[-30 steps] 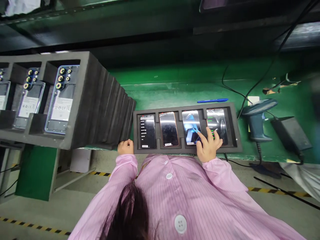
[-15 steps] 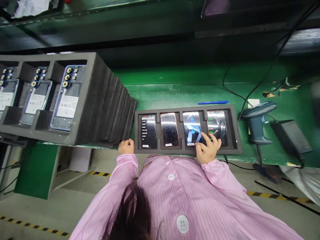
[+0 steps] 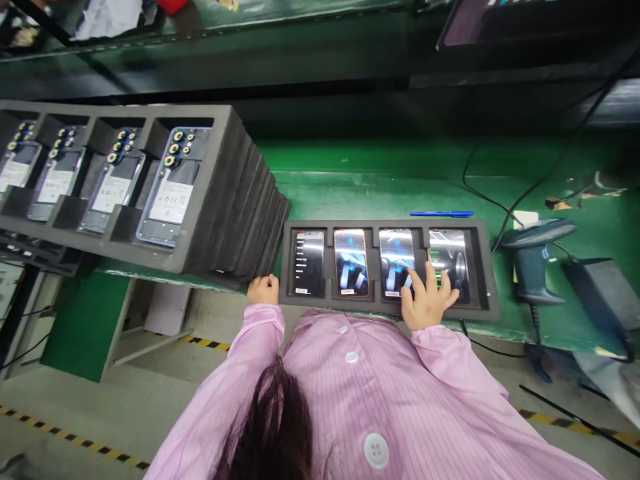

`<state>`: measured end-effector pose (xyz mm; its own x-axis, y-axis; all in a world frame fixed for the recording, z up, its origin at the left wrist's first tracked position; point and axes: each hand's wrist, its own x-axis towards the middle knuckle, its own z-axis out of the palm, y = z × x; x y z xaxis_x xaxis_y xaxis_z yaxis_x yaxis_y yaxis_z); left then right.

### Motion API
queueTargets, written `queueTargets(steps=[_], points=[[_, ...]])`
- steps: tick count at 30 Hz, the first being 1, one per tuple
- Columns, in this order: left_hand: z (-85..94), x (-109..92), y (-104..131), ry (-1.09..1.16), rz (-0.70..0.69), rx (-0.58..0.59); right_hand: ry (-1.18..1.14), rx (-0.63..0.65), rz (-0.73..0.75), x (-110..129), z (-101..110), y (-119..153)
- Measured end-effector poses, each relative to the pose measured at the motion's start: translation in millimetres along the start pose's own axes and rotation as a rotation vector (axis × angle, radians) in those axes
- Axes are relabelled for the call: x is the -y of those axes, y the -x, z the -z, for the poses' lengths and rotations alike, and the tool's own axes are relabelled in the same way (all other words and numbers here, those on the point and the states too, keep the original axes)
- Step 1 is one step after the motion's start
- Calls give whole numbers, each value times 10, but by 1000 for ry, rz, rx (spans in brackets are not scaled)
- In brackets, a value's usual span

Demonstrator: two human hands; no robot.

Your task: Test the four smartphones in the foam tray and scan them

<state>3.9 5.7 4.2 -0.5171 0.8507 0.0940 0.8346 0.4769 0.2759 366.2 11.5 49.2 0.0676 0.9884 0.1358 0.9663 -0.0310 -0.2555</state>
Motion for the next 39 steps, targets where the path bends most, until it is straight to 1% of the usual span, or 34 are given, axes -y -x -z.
queueTargets(steps=[2, 4, 8, 10, 12, 15, 21, 25, 27, 29, 32, 35, 37, 39], points=[[-2, -7, 13, -6, 4, 5, -43, 5, 15, 100, 31, -16], [-6, -10, 26, -13, 9, 9, -108, 54, 114, 273, 55, -39], [-13, -8, 50, -23, 17, 15, -215, 236, 393, 792, 28, -138], [-15, -5, 56, -24, 18, 21, -229, 335, 465, 1056, -25, -214], [-17, -3, 61, -24, 20, 27, -241, 419, 497, 1270, -89, -300], [-23, -3, 67, -25, 27, 36, -276, 479, 509, 1478, -180, -425], [-27, -8, 91, -34, 49, 54, -308, 559, 523, 1662, -294, -547], [-23, -12, 108, -42, 57, 64, -338, 569, 498, 1678, -275, -542], [-22, -12, 115, -46, 59, 65, -365, 538, 497, 1629, -225, -527], [-22, -9, 118, -47, 59, 66, -384, 495, 494, 1532, -160, -503], [-23, 1, 114, -45, 56, 68, -423, 408, 484, 1296, -65, -433], [-22, 12, 100, -40, 54, 68, -469, 279, 449, 996, 2, -308], [-20, 18, 88, -37, 51, 65, -452, 202, 411, 802, 24, -205], [-19, 24, 76, -35, 47, 61, -383, 167, 378, 644, 30, -107]])
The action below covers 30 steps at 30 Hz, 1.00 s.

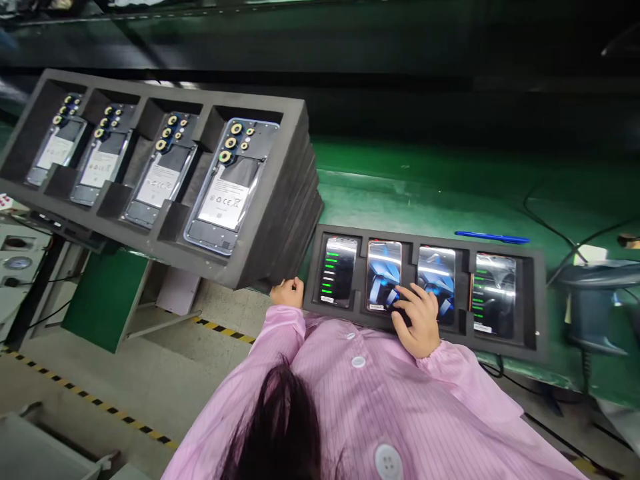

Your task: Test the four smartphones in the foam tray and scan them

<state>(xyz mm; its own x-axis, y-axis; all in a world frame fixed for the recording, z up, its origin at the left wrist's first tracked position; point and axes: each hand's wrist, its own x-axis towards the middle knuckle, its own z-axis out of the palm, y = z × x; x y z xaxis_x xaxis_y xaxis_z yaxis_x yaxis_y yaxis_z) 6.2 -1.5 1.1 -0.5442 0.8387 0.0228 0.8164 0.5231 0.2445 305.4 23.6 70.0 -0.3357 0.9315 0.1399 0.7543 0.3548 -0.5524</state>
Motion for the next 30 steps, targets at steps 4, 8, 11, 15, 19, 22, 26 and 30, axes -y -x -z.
queueTargets(steps=[4, 8, 11, 15, 19, 22, 26, 30], points=[[3, 12, -19, -8, -7, -8, 140, 75, -14, -84, 21, 160], [9, 23, -35, -18, -20, -11, 125, 111, -26, -38, 20, 151], [16, 25, -46, -22, -33, -15, 143, 145, -47, 11, 8, 113], [21, 22, -59, -25, -42, -29, 245, 175, -160, 42, -21, 71], [18, 23, -63, -25, -48, -38, 332, 115, -274, -27, -15, 96], [12, 32, -64, -25, -54, -39, 327, 3, -297, -145, 28, 174], [1, 43, -69, -31, -64, -47, 272, -156, -302, -278, 83, 271], [-5, 42, -66, -31, -69, -47, 205, -201, -244, -264, 90, 267]])
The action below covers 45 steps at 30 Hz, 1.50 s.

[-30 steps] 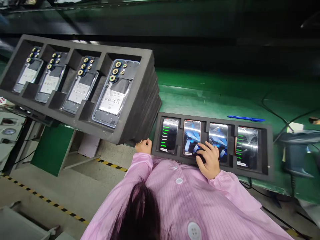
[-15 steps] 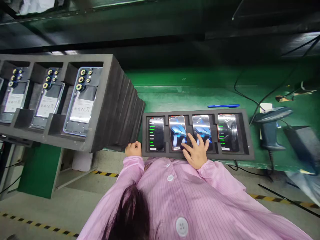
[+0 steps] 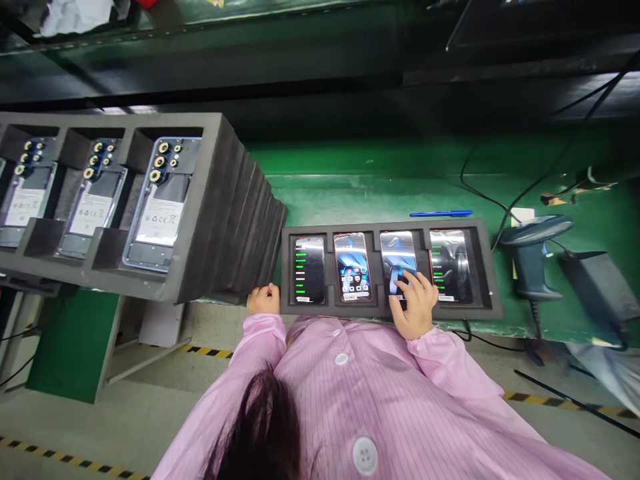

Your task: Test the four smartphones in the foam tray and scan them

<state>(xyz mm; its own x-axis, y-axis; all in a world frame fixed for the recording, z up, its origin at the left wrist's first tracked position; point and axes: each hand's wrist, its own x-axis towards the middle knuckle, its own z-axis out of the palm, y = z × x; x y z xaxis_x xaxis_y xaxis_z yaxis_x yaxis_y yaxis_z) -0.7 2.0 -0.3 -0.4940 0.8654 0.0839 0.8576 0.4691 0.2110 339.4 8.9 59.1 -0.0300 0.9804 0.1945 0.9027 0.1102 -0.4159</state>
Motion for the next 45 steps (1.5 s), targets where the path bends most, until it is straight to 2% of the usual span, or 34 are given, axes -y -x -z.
queueTargets(steps=[3, 8, 11, 14, 19, 21, 25, 30, 33, 40, 45], points=[[-4, 0, 1, -4, 2, 3, -34, 82, 75, 123, -19, -28], [-12, 12, -5, -7, 3, 6, -37, 351, 258, 388, -101, -97], [-13, 19, -5, -2, 2, 6, -3, 433, 302, 496, -149, -146], [-12, 18, -2, 9, 2, 6, 3, 402, 282, 503, -151, -159], [-16, 11, 4, 40, 16, -19, -67, 166, 210, 292, -52, -49], [-16, 6, 5, 45, 23, -19, -80, 117, 183, 209, -15, 0], [-3, -9, 6, 48, 32, -2, -129, 107, 216, 188, -15, 10], [18, -36, 9, 48, 47, 10, -238, 95, 303, 339, -109, -94], [23, -46, 12, 44, 54, 15, -288, 137, 344, 439, -149, -154], [25, -61, 30, 21, 59, 21, -317, 350, 434, 725, -261, -283], [20, -76, 50, 5, 74, 27, -237, 512, 475, 969, -380, -409]])
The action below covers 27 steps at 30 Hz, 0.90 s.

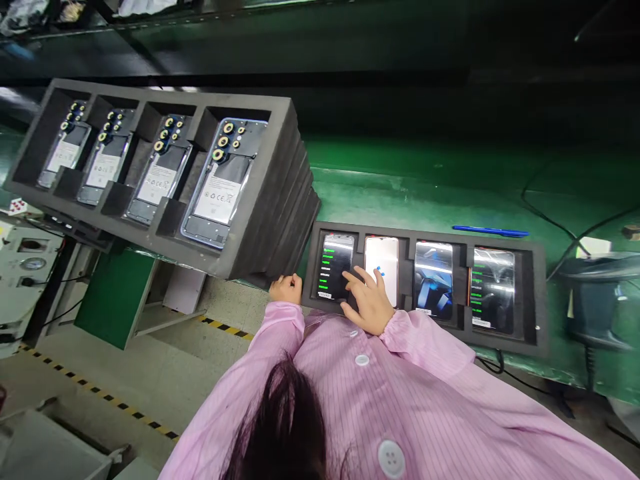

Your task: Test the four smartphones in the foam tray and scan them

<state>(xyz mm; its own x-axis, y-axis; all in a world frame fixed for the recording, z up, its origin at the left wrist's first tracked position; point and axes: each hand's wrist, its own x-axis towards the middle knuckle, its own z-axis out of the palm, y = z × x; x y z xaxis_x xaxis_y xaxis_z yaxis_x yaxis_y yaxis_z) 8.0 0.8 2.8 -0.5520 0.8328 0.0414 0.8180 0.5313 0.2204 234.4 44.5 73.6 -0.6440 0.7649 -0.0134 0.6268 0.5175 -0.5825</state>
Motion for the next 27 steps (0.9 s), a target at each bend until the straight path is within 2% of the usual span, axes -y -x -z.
queueTargets(steps=[6, 11, 13, 19, 27], points=[[1, 2, 18, -6, 3, 25, 182, 90, -160, 43, -46, -204], [9, -1, 17, -1, 6, 22, 91, 120, -23, 29, 20, -56], [10, -2, 12, 5, 7, 19, 25, 50, -9, 0, 80, 74], [4, 8, -12, 24, 3, 16, 4, -303, -171, -224, 201, 485], [-8, 45, -43, 38, -14, 19, 220, -507, -359, -477, 235, 1005]])
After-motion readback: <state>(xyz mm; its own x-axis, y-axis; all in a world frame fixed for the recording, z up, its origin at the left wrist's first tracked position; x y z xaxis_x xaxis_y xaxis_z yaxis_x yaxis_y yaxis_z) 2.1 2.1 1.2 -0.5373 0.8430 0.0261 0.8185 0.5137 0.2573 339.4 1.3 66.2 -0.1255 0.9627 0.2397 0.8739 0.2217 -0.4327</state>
